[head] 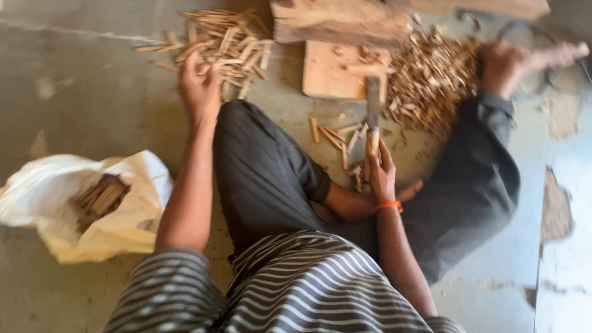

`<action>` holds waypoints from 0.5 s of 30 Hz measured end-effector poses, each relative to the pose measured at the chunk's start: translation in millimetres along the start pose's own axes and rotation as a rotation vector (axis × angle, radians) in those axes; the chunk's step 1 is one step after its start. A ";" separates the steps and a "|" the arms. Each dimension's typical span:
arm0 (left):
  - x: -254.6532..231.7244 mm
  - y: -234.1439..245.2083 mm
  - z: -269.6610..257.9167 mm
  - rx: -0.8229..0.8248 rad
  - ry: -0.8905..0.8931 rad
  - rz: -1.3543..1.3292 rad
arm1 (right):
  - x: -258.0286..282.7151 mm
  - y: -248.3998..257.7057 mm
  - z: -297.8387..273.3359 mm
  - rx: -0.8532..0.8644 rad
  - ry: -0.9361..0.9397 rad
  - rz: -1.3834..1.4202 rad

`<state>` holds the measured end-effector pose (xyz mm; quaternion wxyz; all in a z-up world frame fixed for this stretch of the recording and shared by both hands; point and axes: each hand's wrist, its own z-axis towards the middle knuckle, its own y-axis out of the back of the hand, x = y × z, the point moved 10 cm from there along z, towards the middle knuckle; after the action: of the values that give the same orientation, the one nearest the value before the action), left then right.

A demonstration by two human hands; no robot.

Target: The person sits on the floor and uses a chisel to carve small wooden sticks held in the left hand. The person repeatedly shaves the wood against a wooden block, creating wood shavings and small carved pieces.

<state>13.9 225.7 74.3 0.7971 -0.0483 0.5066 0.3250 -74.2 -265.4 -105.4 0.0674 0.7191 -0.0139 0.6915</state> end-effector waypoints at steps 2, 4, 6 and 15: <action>3.4 -4.7 -23.9 -0.007 0.012 0.112 | 7.3 15.8 10.7 0.001 0.009 -0.129; -0.4 -46.5 -65.1 0.237 0.052 0.110 | -3.8 42.7 6.8 -0.060 -0.252 -0.198; -21.9 -101.9 -98.8 0.439 -0.015 0.079 | 9.2 57.3 6.6 -0.089 -0.313 -0.199; 1.7 -323.9 -200.6 1.063 -0.086 0.494 | 10.9 53.0 6.3 -0.100 -0.391 -0.086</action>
<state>42.3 -109.0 -105.5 0.6326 0.4905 0.5635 0.2041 -73.5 -317.8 -90.6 0.1286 0.8354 -0.0305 0.5336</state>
